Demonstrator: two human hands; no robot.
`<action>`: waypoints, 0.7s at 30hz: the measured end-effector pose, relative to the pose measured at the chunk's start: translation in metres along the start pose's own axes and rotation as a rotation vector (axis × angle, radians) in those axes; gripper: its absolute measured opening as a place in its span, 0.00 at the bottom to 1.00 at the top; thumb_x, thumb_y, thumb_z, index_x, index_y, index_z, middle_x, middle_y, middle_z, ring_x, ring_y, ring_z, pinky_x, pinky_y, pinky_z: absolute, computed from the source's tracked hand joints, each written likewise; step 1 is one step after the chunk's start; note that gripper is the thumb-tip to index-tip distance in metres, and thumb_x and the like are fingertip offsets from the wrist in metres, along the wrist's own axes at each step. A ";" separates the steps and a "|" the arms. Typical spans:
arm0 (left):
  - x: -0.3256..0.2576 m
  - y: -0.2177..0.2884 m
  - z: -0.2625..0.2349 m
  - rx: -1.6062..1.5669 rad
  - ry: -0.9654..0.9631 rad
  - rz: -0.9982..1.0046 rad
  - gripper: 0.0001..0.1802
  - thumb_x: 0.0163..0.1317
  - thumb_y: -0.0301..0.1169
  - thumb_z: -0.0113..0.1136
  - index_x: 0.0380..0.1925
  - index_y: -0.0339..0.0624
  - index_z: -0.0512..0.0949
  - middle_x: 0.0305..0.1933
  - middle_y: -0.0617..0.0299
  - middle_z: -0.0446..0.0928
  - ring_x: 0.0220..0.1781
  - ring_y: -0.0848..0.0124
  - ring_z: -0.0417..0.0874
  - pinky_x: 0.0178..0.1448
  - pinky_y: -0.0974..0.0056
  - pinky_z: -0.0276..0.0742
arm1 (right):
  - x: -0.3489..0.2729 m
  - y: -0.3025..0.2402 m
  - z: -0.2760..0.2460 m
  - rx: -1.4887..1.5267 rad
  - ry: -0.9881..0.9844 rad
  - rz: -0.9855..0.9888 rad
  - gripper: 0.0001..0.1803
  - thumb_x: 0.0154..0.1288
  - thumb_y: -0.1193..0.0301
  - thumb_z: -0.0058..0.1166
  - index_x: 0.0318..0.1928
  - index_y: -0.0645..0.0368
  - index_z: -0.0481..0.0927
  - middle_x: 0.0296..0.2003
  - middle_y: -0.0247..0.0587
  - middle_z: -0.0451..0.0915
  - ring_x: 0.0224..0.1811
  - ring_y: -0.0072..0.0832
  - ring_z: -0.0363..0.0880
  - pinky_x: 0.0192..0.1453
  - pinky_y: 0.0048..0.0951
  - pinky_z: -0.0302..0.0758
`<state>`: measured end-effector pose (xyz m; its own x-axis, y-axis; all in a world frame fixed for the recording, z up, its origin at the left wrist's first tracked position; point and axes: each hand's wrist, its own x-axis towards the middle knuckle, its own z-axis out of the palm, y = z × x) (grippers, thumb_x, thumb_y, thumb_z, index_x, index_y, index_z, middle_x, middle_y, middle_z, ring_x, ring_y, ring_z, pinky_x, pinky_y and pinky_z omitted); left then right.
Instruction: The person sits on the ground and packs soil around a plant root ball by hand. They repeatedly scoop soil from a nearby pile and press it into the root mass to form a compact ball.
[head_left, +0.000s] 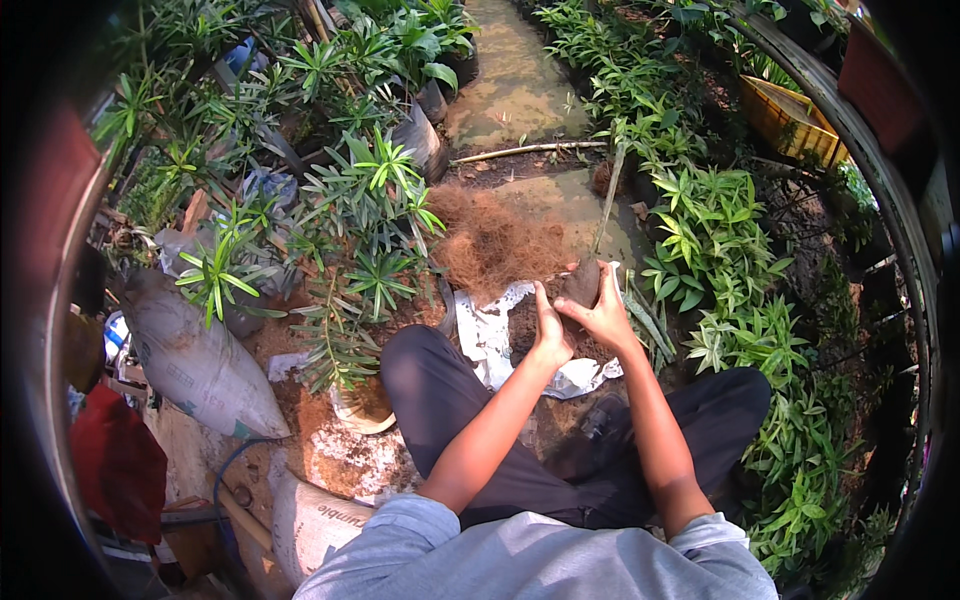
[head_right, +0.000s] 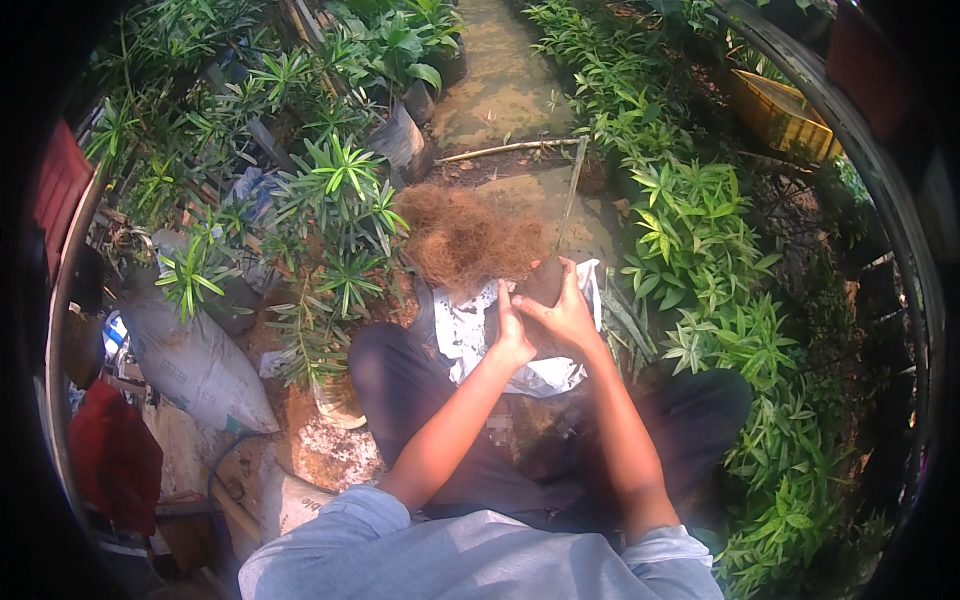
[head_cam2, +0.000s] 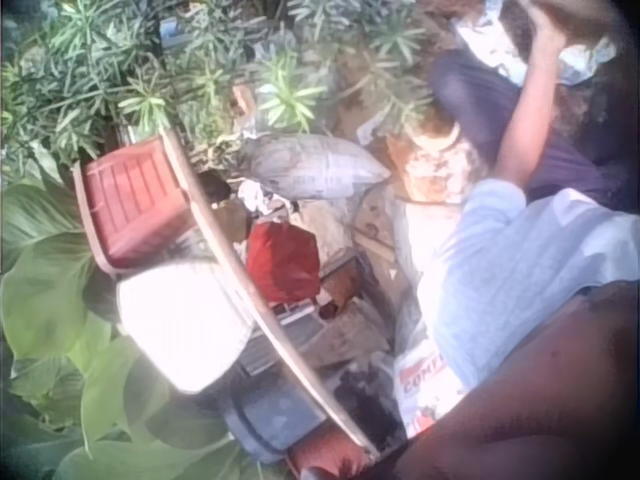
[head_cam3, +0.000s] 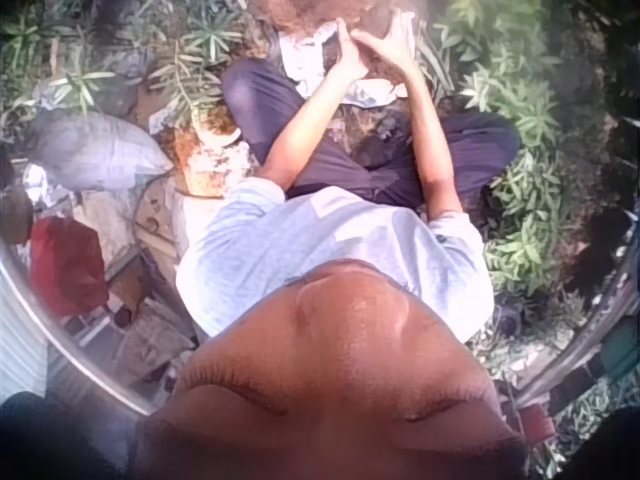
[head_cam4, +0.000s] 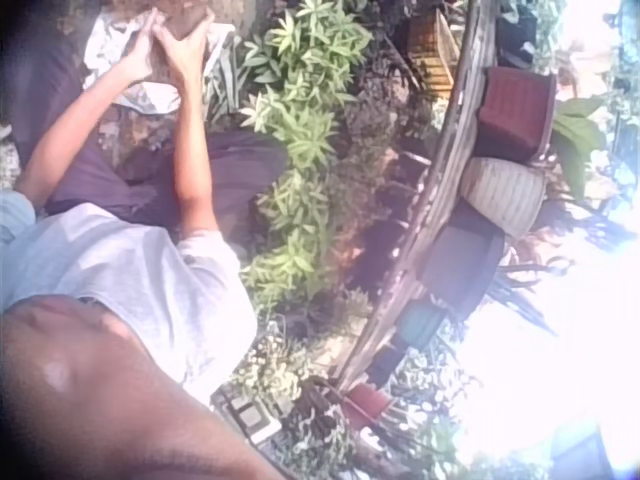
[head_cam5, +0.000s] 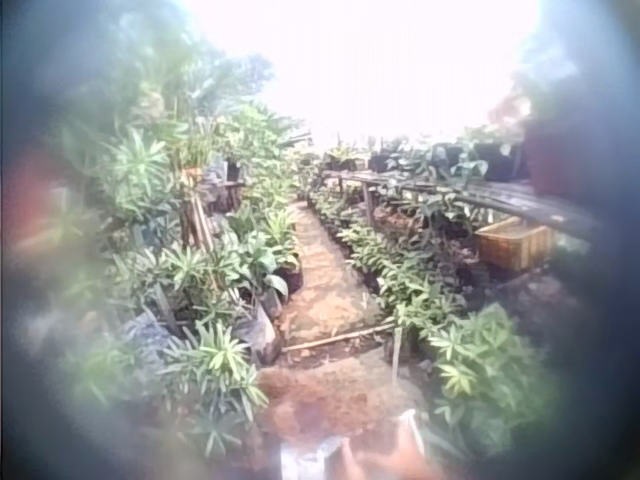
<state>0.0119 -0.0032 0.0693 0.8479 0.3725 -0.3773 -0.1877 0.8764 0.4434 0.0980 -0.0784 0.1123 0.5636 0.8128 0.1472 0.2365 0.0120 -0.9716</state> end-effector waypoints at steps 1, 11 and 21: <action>0.001 0.004 -0.006 -0.009 -0.024 -0.038 0.53 0.62 0.76 0.24 0.69 0.45 0.65 0.68 0.54 0.70 0.68 0.58 0.72 0.69 0.50 0.69 | -0.001 0.005 -0.002 -0.182 0.003 0.010 0.54 0.52 0.60 0.75 0.70 0.65 0.53 0.61 0.50 0.69 0.62 0.35 0.72 0.66 0.36 0.70; -0.019 0.014 0.021 -0.033 -0.088 0.002 0.54 0.62 0.77 0.30 0.68 0.40 0.65 0.67 0.52 0.71 0.67 0.58 0.74 0.70 0.49 0.68 | 0.005 0.030 -0.012 0.076 0.019 -0.014 0.57 0.52 0.63 0.73 0.74 0.65 0.47 0.63 0.51 0.66 0.65 0.36 0.68 0.70 0.36 0.65; -0.013 0.010 0.016 -0.148 -0.124 0.073 0.54 0.63 0.75 0.34 0.65 0.31 0.67 0.65 0.48 0.73 0.65 0.58 0.75 0.73 0.52 0.66 | 0.002 0.019 0.007 0.000 0.197 -0.050 0.56 0.48 0.65 0.75 0.71 0.66 0.51 0.60 0.51 0.67 0.63 0.35 0.68 0.68 0.36 0.66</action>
<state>0.0069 -0.0039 0.0914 0.8821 0.4047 -0.2412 -0.3144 0.8869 0.3384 0.0979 -0.0724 0.0923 0.6954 0.6814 0.2283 0.2677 0.0492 -0.9622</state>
